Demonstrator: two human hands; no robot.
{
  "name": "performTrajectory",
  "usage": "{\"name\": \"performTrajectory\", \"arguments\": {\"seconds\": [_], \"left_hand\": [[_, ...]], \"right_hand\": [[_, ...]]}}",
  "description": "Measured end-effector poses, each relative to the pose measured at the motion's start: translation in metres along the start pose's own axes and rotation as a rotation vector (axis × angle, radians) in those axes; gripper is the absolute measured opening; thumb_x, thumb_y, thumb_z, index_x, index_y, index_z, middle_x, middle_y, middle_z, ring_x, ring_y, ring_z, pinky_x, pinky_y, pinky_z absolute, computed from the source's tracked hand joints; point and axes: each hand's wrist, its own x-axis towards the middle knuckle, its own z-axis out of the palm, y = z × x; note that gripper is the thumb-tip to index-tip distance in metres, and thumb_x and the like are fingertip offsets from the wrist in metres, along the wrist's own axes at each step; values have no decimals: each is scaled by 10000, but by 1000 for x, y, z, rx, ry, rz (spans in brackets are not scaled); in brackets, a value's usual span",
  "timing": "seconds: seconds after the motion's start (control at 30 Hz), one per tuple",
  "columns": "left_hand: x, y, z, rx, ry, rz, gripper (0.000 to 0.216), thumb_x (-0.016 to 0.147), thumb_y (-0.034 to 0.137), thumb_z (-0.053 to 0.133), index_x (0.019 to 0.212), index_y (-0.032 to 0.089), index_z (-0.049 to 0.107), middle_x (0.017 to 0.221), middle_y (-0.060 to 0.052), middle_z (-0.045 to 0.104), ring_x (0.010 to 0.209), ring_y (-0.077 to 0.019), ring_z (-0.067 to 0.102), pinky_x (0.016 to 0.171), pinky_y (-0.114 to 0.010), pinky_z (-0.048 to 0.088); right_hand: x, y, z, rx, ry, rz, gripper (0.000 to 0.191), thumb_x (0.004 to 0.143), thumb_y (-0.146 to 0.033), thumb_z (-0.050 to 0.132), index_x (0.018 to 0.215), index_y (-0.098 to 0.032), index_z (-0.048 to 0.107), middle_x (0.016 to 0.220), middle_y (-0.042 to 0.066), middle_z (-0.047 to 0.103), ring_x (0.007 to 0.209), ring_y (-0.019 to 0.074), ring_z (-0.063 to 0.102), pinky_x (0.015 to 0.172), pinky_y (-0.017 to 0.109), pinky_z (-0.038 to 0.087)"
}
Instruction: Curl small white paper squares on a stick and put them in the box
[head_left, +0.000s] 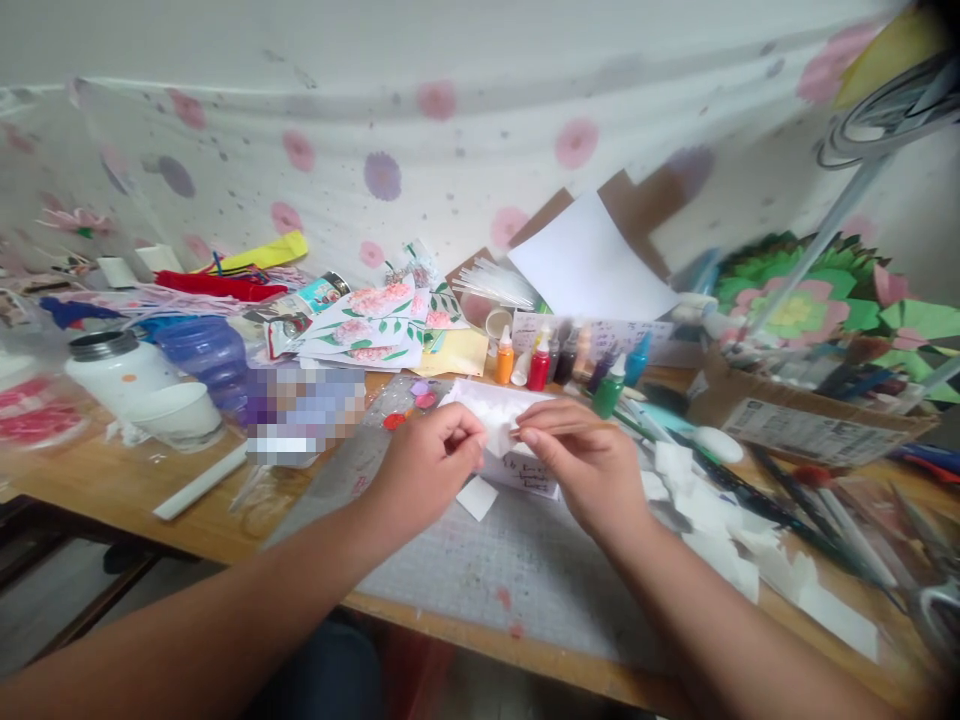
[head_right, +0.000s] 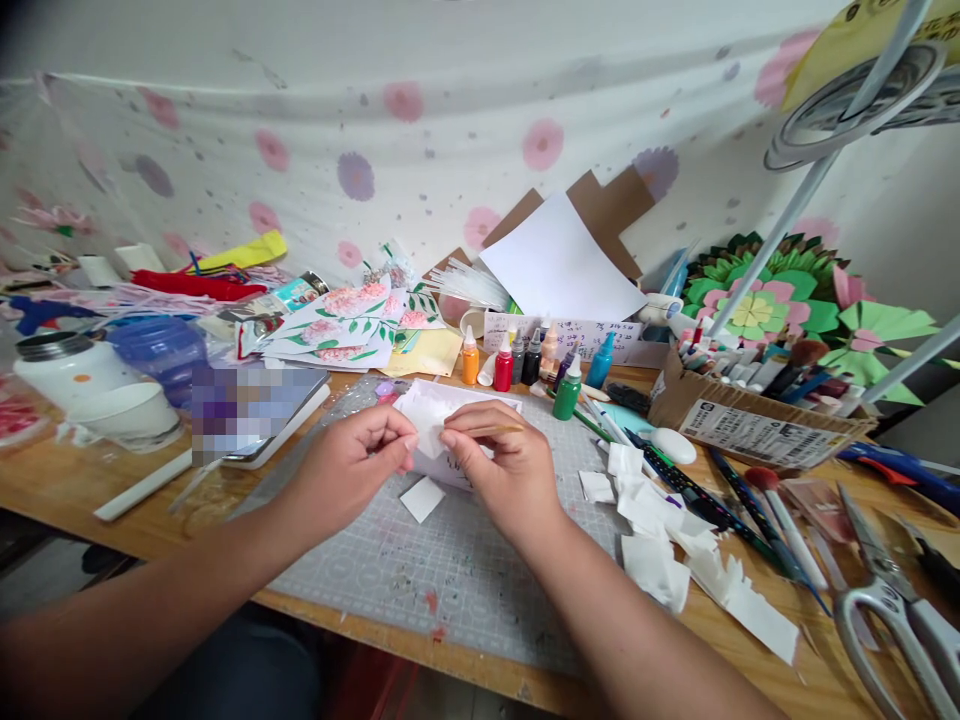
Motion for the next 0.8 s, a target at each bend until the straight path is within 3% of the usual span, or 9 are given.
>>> {"name": "performTrajectory", "arguments": {"seconds": [0.13,0.3,0.4,0.53,0.67,0.73,0.8], "left_hand": [[15,-23,-9,12,99,-178,113,756,308,564,720,204,589,474,58,519,447,-129,483,454,-227,339],[23,-38,-13,38,123,-203,163,761,340,552,705,194,599,480,48,519,428,-133,477,437,-230,330],[23,-37,-13,56,92,-200,194,788,337,538,821,182,651,470,48,510,439,-144,492,458,-237,345],[19,-35,-17,73,69,-162,287,823,307,523,1069,195,621,495,63,514,482,-152,516,496,-242,359],[4,-30,-14,272,104,68,98,834,235,514,863,192,597,537,62,483,514,-128,480,534,-240,352],[-8,-27,-7,439,-107,234,106,827,187,517,755,182,596,586,31,541,565,-133,518,576,-253,382],[-18,-25,0,639,-346,386,63,802,227,599,800,179,641,790,-35,633,755,-198,592,680,-309,447]], "right_hand": [[8,17,-9,-169,-2,41,119,790,-192,691,673,-211,697,764,40,747,789,188,698,744,344,562],[13,35,-17,-268,-27,92,153,766,-173,684,617,-204,669,749,47,735,725,193,690,670,342,553],[14,40,-19,-298,-26,94,160,752,-184,696,597,-204,663,771,51,731,789,206,695,745,374,553],[14,44,-21,-322,48,79,140,777,-219,686,640,-201,661,841,68,724,908,225,682,841,421,532],[11,40,-21,-335,130,38,151,819,-252,652,676,-204,648,863,72,707,920,224,672,845,436,528],[9,34,-18,-329,127,4,145,820,-245,653,679,-210,649,841,64,708,894,221,675,830,430,531],[6,27,-14,-333,100,-56,134,814,-220,660,680,-215,654,805,55,711,854,216,680,795,408,541]]}}
